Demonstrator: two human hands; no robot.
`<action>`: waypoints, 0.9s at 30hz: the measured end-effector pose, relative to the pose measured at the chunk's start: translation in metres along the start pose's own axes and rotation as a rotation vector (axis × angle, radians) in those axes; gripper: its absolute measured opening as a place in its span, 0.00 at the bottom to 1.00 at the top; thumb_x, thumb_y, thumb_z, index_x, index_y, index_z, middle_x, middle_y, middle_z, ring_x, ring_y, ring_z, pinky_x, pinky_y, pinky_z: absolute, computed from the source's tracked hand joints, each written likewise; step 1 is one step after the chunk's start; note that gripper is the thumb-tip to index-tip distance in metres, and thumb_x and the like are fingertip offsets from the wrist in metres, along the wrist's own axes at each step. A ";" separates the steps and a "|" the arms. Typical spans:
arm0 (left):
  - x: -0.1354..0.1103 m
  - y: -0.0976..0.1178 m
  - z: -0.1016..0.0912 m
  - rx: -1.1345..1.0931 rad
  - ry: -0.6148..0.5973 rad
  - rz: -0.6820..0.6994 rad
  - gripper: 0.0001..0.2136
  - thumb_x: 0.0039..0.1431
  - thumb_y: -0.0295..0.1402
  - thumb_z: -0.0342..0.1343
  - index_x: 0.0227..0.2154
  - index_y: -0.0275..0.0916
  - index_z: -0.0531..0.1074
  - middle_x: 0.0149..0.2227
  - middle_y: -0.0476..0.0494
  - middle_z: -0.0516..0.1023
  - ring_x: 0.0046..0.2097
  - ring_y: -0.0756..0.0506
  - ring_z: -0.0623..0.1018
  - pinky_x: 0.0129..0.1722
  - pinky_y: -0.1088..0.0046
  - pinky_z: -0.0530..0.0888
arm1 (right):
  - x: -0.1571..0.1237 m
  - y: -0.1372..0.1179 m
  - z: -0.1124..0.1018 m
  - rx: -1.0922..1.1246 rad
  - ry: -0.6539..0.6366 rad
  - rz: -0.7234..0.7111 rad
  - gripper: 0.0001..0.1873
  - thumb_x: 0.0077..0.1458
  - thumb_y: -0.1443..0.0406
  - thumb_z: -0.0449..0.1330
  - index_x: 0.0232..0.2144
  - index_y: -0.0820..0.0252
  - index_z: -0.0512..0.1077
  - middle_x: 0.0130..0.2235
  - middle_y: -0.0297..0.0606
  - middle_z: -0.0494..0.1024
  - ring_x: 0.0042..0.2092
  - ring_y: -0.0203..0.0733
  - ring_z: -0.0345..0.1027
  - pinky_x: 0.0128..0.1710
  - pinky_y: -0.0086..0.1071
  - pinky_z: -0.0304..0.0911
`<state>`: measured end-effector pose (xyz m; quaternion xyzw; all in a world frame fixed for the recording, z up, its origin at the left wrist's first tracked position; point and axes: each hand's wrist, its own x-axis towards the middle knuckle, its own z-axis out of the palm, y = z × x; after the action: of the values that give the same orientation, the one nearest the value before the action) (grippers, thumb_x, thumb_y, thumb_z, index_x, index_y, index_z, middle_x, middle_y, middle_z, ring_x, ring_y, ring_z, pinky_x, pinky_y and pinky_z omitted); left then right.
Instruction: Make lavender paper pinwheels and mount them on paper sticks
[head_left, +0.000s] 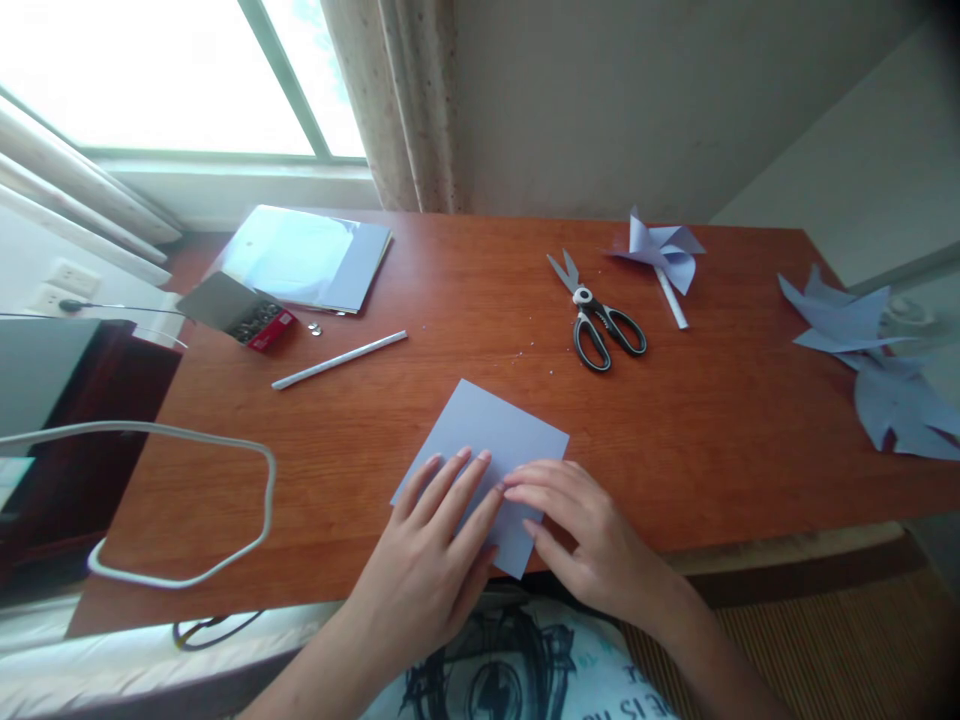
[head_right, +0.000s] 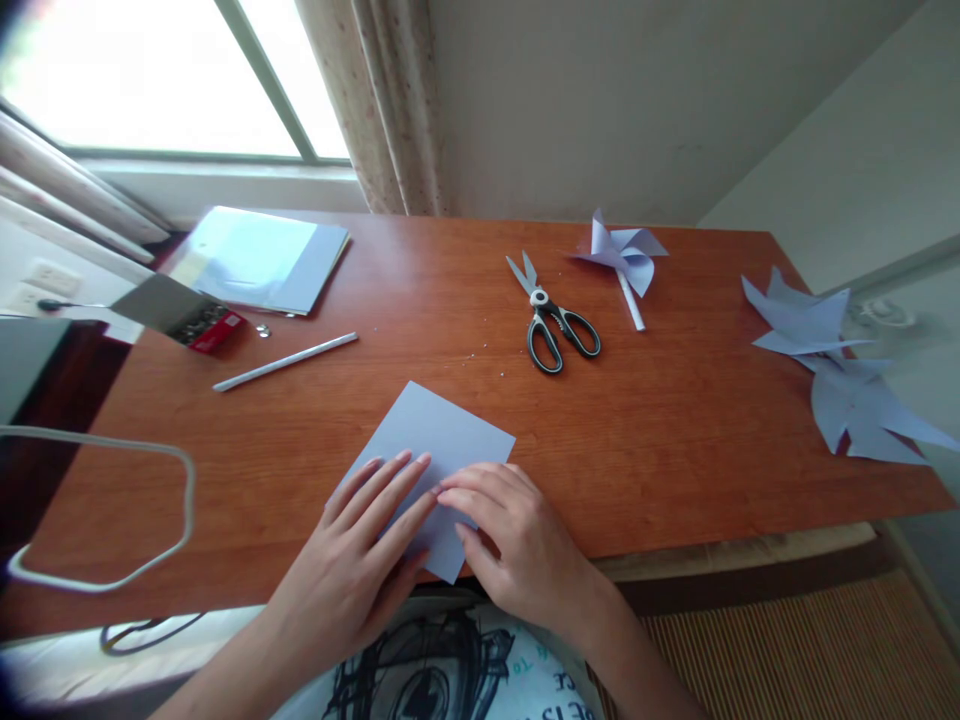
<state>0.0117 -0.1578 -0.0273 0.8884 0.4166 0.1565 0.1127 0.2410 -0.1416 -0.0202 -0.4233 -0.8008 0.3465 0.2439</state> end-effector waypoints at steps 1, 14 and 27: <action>0.000 0.000 0.001 -0.001 -0.005 0.003 0.22 0.65 0.36 0.54 0.60 0.36 0.70 0.67 0.35 0.65 0.68 0.33 0.65 0.66 0.51 0.60 | 0.000 0.000 0.001 0.003 -0.009 -0.004 0.20 0.61 0.73 0.56 0.53 0.54 0.71 0.55 0.41 0.77 0.58 0.46 0.68 0.60 0.45 0.64; -0.008 0.005 0.004 0.056 -0.131 0.047 0.36 0.60 0.58 0.54 0.64 0.40 0.65 0.70 0.34 0.60 0.69 0.28 0.60 0.67 0.44 0.56 | 0.008 0.018 -0.003 -0.086 0.125 -0.019 0.17 0.63 0.74 0.55 0.51 0.56 0.71 0.53 0.41 0.78 0.55 0.45 0.70 0.58 0.42 0.66; -0.003 0.015 0.001 -0.163 0.150 0.061 0.14 0.63 0.25 0.52 0.49 0.36 0.76 0.55 0.39 0.80 0.58 0.38 0.77 0.60 0.57 0.73 | 0.004 0.030 -0.025 -0.137 0.441 0.199 0.15 0.63 0.71 0.58 0.51 0.54 0.74 0.50 0.38 0.79 0.52 0.43 0.74 0.54 0.38 0.69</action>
<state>0.0208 -0.1691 -0.0238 0.8743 0.3828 0.2590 0.1483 0.2714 -0.1175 -0.0267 -0.5811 -0.7042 0.2128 0.3480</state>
